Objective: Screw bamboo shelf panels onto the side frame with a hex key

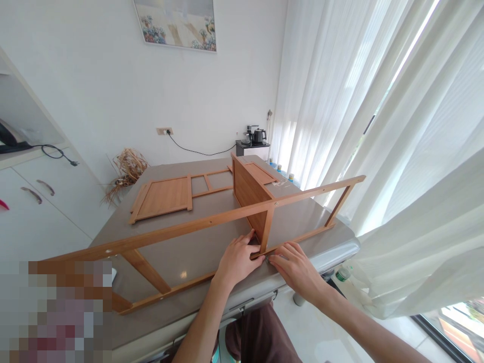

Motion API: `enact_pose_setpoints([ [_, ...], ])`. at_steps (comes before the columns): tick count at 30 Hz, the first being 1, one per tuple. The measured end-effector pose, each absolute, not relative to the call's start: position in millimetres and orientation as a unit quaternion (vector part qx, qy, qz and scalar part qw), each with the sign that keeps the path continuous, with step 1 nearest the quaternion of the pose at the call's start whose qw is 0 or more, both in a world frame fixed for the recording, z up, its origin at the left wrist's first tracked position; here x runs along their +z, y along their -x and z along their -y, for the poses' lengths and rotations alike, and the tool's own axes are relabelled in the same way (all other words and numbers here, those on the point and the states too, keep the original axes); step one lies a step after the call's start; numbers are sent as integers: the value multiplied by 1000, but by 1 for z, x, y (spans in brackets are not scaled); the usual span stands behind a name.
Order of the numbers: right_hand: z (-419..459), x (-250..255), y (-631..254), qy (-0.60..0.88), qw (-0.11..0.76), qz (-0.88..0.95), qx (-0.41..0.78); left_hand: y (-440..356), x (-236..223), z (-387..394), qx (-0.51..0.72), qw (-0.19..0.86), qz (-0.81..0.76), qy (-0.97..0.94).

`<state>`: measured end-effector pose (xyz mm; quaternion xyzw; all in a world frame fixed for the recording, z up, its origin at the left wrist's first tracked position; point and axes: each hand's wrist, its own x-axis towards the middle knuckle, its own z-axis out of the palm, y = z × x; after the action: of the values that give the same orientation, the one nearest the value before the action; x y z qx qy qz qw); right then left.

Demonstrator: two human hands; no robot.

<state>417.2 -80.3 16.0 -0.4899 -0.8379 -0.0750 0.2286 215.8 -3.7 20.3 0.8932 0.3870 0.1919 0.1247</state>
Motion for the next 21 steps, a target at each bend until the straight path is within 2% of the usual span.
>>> enact_pose_setpoints([
  [7,80,9,-418,507,251,824,-26,-215,18,2,201,119,-382,-894],
  [21,85,12,-419,482,243,837,-91,-215,19,3,205,120,-383,-893],
])
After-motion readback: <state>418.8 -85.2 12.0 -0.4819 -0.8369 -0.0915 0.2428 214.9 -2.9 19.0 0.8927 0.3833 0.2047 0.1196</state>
